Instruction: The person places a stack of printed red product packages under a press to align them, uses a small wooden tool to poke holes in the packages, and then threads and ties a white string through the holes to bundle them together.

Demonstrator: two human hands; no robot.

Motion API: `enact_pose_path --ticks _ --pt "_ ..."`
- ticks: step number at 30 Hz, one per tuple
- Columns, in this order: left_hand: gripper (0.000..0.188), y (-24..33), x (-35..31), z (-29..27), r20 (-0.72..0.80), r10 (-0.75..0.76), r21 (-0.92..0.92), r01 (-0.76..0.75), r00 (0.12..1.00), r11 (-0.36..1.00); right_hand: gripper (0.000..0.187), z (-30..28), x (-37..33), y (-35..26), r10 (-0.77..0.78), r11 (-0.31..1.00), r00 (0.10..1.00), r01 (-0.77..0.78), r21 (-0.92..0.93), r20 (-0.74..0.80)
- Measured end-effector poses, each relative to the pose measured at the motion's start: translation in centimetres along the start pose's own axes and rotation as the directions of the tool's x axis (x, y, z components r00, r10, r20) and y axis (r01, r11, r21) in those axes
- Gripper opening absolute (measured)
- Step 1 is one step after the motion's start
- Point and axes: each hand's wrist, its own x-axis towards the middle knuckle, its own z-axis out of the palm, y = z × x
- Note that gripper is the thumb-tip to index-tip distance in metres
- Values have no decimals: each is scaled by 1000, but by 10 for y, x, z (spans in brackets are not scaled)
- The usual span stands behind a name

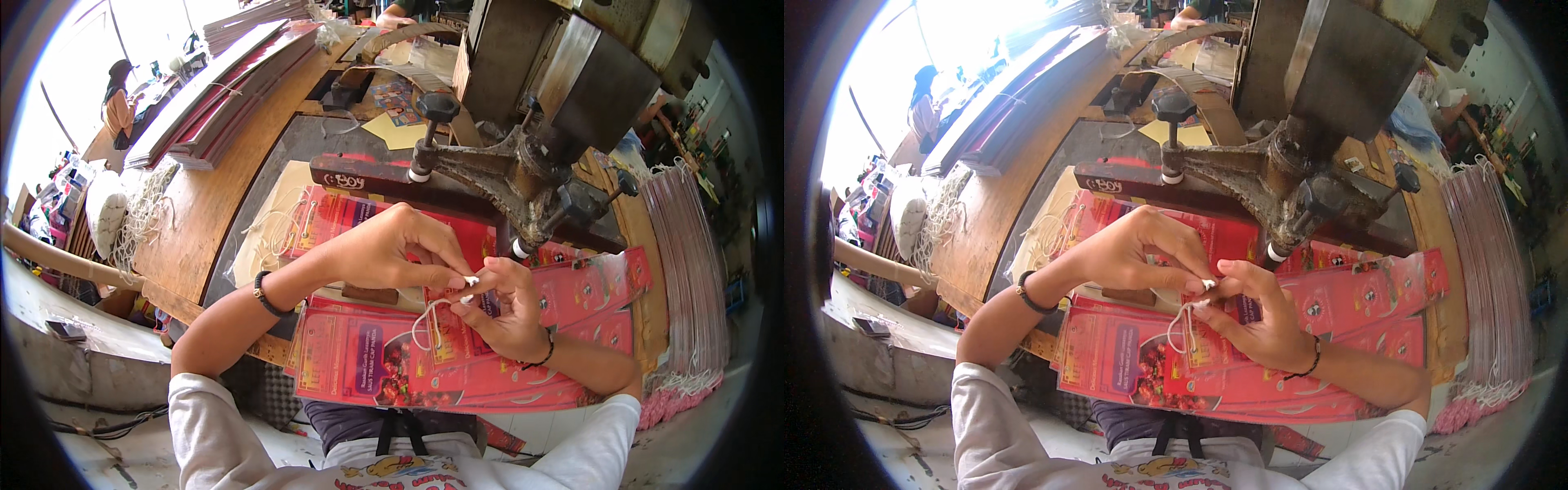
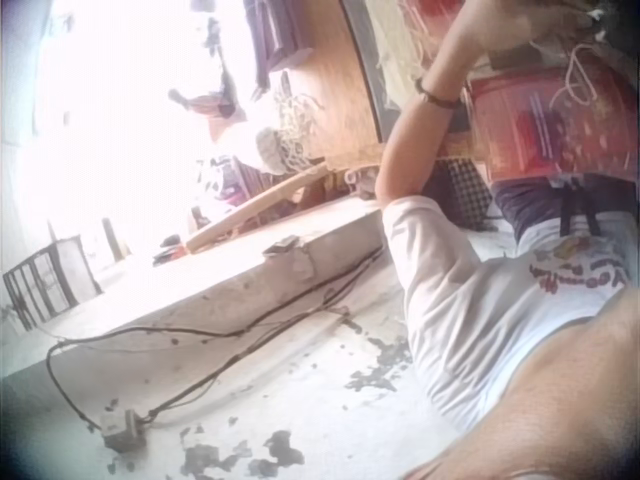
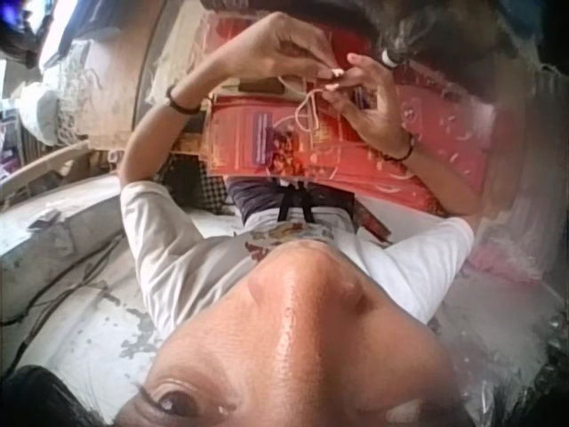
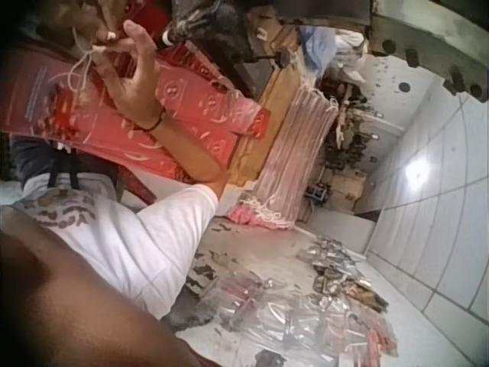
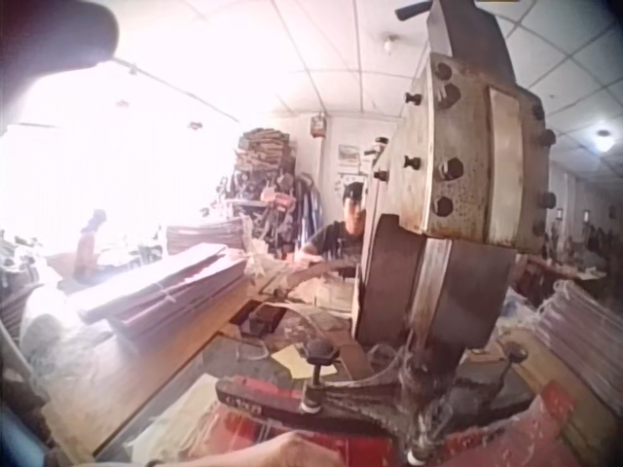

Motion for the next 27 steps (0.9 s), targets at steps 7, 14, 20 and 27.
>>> enact_pose_path --ticks 7,14,20,27 --pt "17 0 -1 4 3 -22 -1 22 1000 1000 50 -9 1 0 186 982 978 -186 -11 91" --pt "16 1 0 3 67 -28 19 26 997 999 40 -7 1 -2 244 968 960 -250 24 134" --pt "16 0 -2 4 78 -5 74 0 997 997 38 -7 3 -6 283 956 940 -292 19 191" --pt "16 2 -1 0 66 -156 91 149 986 985 34 -8 7 -2 89 995 982 -81 -50 169"
